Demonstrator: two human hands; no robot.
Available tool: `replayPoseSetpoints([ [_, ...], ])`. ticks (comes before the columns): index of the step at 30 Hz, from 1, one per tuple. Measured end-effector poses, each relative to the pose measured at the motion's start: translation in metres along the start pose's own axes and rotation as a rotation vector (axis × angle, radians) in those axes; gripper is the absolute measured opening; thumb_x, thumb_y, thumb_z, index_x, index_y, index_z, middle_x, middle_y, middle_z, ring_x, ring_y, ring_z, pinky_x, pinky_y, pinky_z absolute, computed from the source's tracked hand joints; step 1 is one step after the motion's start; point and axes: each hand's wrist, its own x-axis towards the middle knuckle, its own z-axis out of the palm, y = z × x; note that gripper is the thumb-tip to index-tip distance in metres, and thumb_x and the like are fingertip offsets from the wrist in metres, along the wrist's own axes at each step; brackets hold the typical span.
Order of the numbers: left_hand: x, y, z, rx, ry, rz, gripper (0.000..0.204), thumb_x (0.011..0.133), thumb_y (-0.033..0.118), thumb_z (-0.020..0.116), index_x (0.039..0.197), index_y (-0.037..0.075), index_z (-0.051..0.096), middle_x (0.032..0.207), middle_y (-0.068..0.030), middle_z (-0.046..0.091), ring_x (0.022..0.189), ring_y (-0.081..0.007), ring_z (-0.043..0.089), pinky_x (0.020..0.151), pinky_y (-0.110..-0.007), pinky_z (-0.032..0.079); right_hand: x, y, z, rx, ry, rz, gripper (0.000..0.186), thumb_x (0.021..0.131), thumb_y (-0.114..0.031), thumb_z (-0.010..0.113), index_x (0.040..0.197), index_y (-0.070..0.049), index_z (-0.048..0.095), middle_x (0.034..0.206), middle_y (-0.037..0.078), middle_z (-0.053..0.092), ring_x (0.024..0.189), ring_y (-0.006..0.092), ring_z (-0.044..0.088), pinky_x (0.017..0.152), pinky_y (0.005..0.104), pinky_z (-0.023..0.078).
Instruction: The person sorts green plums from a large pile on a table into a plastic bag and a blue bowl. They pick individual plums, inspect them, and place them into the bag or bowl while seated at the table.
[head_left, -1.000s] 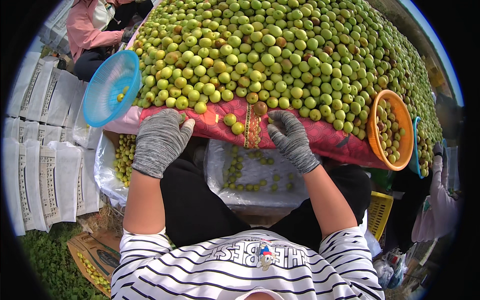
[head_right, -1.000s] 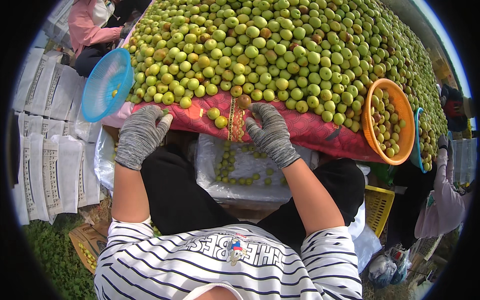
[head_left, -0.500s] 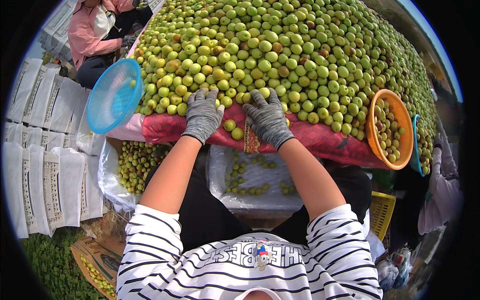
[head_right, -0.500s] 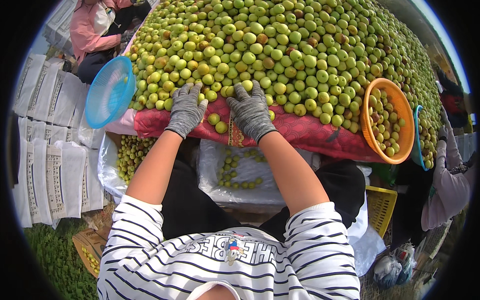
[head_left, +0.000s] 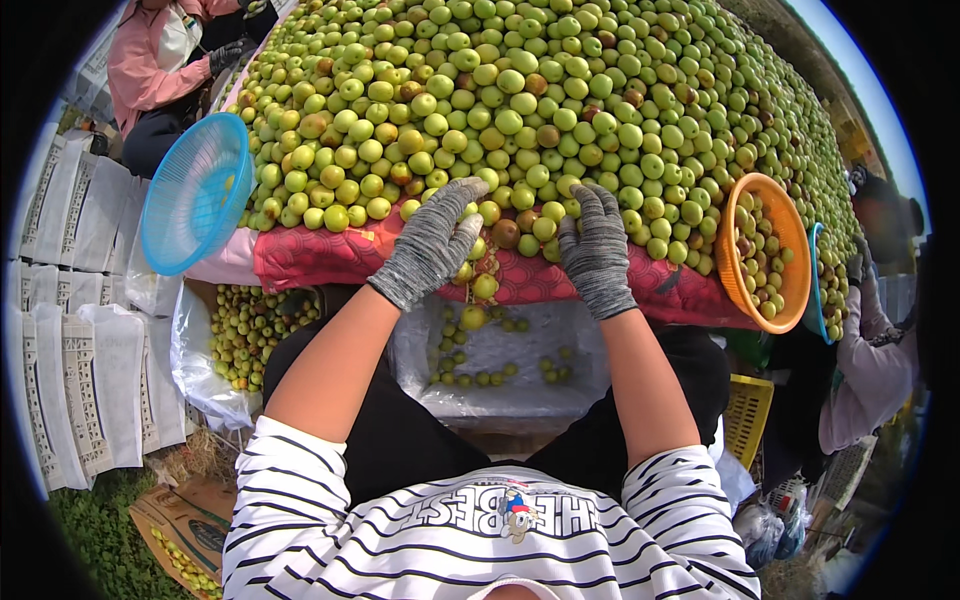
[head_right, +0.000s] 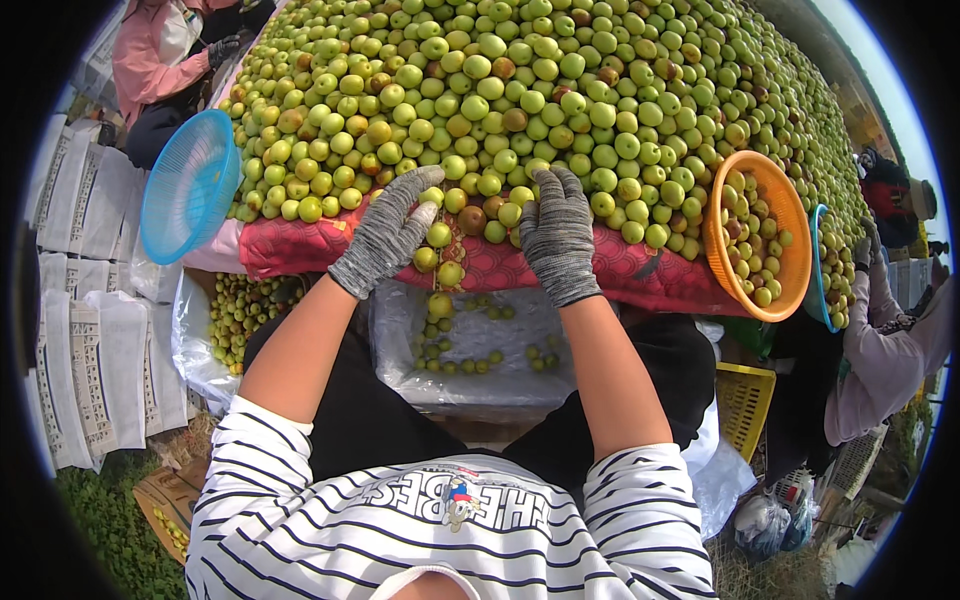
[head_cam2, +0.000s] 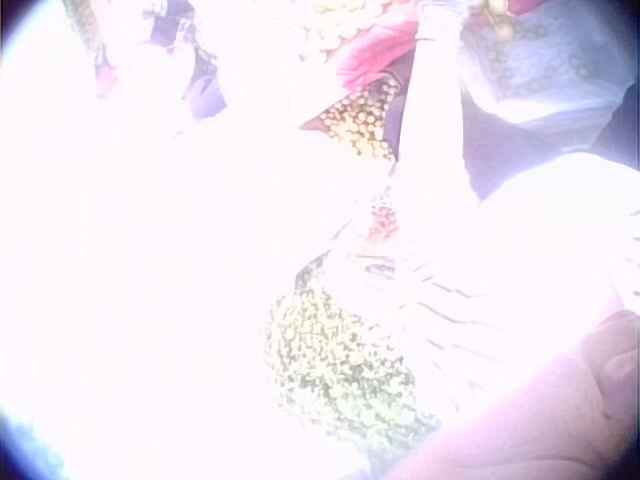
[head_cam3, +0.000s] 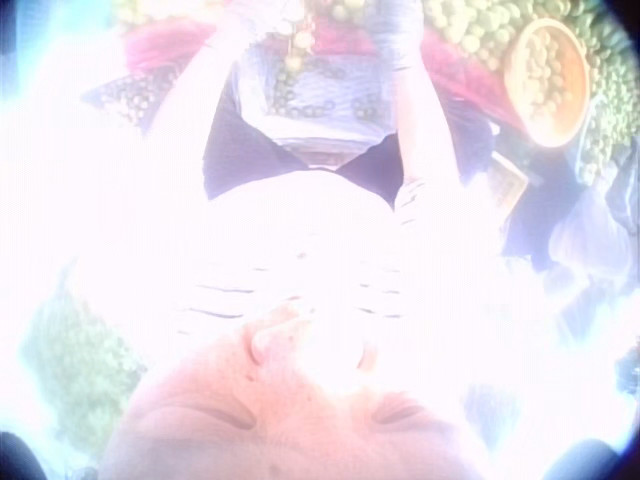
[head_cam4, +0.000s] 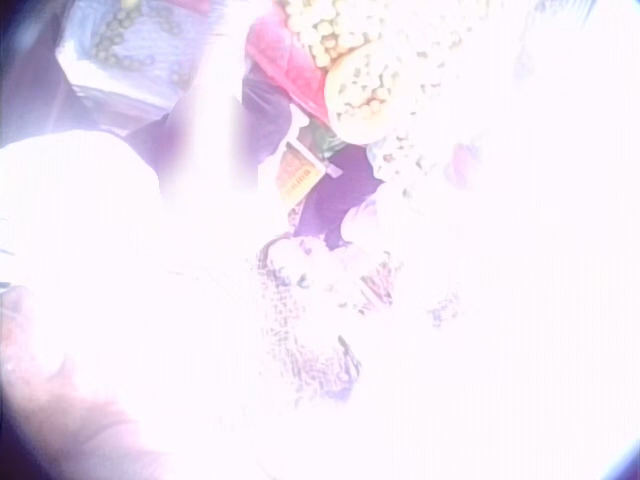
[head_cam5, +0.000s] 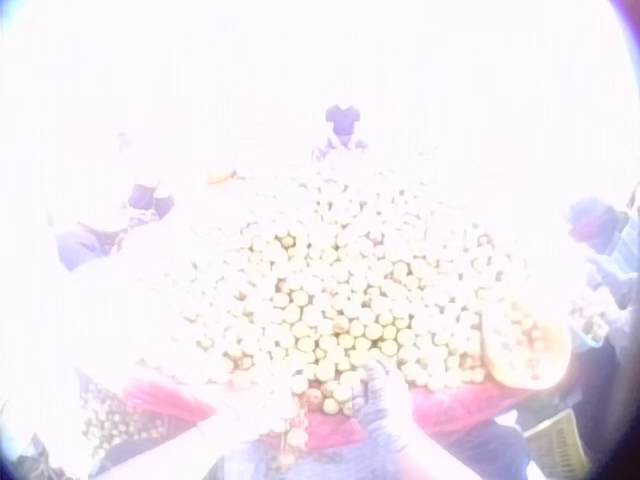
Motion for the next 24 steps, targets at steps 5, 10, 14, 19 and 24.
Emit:
replayPoseSetpoints([
  [5,0.013,-0.005,-0.029,-0.215,0.148,-0.395,0.026,0.095,0.007,0.056,0.12,-0.001,0.059,0.113,-0.0094,0.065,0.103,-0.0164,0.062,0.091,-0.028,0.052,0.054,-0.005,0.007,-0.289,-0.372,0.213,0.036,0.083,-0.015,0.066,0.116,-0.004,0.056,0.116,0.02,0.057,0.102,0.0368,0.06,0.089,0.0433,0.05],
  [10,0.012,0.027,-0.02,-0.761,0.056,-0.712,0.044,0.092,0.018,0.065,0.132,0.011,0.05,0.114,-0.0016,0.061,0.093,-0.0118,0.063,0.072,-0.024,0.056,0.053,-0.041,-0.001,0.142,-0.3,0.175,0.036,0.083,-0.023,0.071,0.11,-0.002,0.058,0.105,0.018,0.064,0.09,0.0266,0.064,0.08,0.038,0.054],
  [14,0.018,0.032,-0.027,-0.834,-0.004,-0.803,0.029,0.091,0.027,0.066,0.116,0.014,0.057,0.093,0.0016,0.06,0.074,-0.0053,0.06,0.057,-0.017,0.05,0.068,-0.062,0.014,0.358,-0.385,0.152,0.041,0.086,-0.026,0.068,0.118,-0.004,0.054,0.106,0.018,0.064,0.1,0.0367,0.063,0.087,0.0444,0.052],
  [19,0.019,0.021,-0.044,-0.76,0.135,-0.842,0.018,0.094,0.027,0.06,0.1,0.011,0.061,0.082,0.0003,0.061,0.059,-0.0046,0.056,0.043,-0.015,0.042,0.116,-0.07,0.027,-0.219,-0.316,0.167,0.049,0.085,-0.022,0.065,0.128,-0.007,0.046,0.131,0.021,0.049,0.112,0.0356,0.059,0.092,0.0455,0.05],
  [24,0.015,0.016,-0.047,-0.829,0.188,-0.827,0.017,0.093,0.018,0.059,0.108,0.009,0.058,0.089,-0.0023,0.062,0.068,-0.0089,0.061,0.053,-0.019,0.052,0.165,-0.07,0.017,-0.31,-0.239,0.106,0.05,0.082,-0.031,0.069,0.125,-0.01,0.054,0.118,0.016,0.059,0.108,0.0319,0.06,0.096,0.0418,0.048],
])
